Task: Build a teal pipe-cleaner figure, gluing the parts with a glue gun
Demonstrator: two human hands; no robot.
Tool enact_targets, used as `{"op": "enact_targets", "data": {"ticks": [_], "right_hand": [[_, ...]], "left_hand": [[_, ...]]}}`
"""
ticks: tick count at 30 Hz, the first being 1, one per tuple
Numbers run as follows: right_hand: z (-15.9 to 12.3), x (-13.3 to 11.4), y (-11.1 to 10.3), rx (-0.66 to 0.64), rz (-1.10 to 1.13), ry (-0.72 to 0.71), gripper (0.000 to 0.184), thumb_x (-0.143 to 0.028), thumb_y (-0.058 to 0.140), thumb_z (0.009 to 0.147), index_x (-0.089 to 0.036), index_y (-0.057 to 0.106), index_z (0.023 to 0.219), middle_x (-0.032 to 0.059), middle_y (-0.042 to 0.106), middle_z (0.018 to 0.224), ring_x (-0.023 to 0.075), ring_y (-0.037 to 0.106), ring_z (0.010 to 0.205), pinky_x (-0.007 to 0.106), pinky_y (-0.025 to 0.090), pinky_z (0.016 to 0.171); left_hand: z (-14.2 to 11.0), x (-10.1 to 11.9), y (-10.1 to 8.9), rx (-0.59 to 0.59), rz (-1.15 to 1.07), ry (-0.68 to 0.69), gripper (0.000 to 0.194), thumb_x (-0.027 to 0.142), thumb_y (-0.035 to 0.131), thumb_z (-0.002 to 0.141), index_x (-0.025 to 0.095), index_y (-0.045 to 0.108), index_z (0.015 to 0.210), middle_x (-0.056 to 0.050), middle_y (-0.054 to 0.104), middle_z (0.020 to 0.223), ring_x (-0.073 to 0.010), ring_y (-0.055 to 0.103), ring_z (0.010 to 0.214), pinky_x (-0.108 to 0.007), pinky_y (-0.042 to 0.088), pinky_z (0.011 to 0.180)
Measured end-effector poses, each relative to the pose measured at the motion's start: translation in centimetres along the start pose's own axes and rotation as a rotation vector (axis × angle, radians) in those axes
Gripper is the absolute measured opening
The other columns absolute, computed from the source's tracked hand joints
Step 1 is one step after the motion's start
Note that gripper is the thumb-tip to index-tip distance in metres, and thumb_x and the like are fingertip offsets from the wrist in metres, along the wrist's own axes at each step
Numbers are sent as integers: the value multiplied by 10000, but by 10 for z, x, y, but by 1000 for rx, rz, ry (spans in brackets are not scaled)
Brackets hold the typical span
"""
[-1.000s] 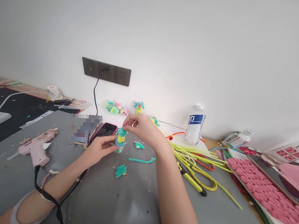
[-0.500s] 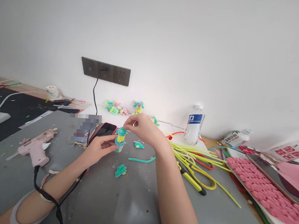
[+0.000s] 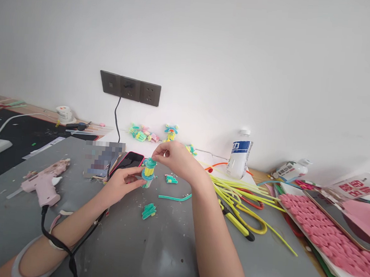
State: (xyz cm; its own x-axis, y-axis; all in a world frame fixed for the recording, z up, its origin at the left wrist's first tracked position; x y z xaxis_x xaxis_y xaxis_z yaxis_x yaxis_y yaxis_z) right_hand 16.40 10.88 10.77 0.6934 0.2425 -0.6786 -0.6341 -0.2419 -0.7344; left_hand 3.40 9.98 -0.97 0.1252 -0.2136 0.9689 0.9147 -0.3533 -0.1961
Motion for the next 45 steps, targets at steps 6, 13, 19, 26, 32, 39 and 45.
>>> {"op": "enact_targets", "data": {"ticks": [6, 13, 19, 26, 32, 39, 45], "right_hand": [[0, 0, -5, 46, 31, -25, 136, -279, 622, 840, -184, 691, 773, -18, 583, 624, 147, 494, 613, 308, 398, 651], [3, 3, -6, 67, 26, -52, 162, -310, 641, 834, -185, 695, 745, 6, 646, 710, 147, 501, 645, 307, 408, 656], [1, 0, -2, 42, 22, -22, 153, -280, 631, 839, -187, 667, 722, -29, 574, 598, 138, 485, 595, 310, 407, 660], [1, -3, -2, 36, 11, -55, 176, -296, 623, 841, -189, 671, 709, -39, 536, 555, 134, 473, 571, 302, 393, 627], [1, 2, -3, 55, 29, -63, 173, -320, 647, 846, -189, 686, 740, -26, 558, 602, 138, 491, 600, 297, 397, 624], [-9, 3, -40, 351, 112, -113, 264, -439, 631, 888, -182, 669, 933, -27, 519, 660, 125, 447, 585, 270, 329, 536], [-44, -10, -57, 489, 107, -135, 224, -397, 573, 933, -194, 660, 966, -5, 578, 712, 137, 502, 646, 276, 365, 586]], "left_hand": [[0, 1, -1, 7, -4, -7, 433, 327, 692, 837, 176, 722, 1242, -91, 765, 1139, -226, 674, 840, -344, 547, 794], [0, 0, -2, 16, -12, -7, 419, 316, 692, 836, 189, 726, 1233, -78, 766, 1142, -223, 677, 838, -350, 549, 796], [0, 0, -2, 23, -11, 2, 420, 317, 697, 827, 179, 729, 1222, -85, 757, 1170, -223, 674, 848, -348, 550, 790], [0, 1, -3, 30, -2, 2, 388, 313, 692, 824, 187, 744, 1187, -74, 765, 1151, -214, 670, 831, -340, 548, 785], [1, 0, -3, 27, 8, -4, 397, 316, 690, 824, 187, 738, 1196, -74, 765, 1144, -227, 681, 860, -341, 555, 780], [3, -6, -3, 25, 21, -16, 387, 308, 681, 806, 178, 725, 1168, -93, 763, 1123, -274, 695, 1002, -374, 568, 849], [3, -12, -3, 38, -34, -78, 403, 332, 702, 766, 187, 595, 1127, -106, 756, 1073, -257, 714, 941, -372, 558, 825]]}}
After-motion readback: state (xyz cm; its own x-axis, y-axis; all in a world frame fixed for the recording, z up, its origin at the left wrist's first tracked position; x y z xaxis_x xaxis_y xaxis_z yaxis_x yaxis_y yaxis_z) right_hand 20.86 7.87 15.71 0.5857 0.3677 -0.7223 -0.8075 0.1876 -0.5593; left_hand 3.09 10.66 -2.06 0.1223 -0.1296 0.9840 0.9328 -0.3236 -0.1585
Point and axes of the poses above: each hand's wrist, its own z-axis towards the middle knuckle, its own y-axis out of the palm, x = y × z, the point moved 9 cm from there along z, towards the middle knuckle
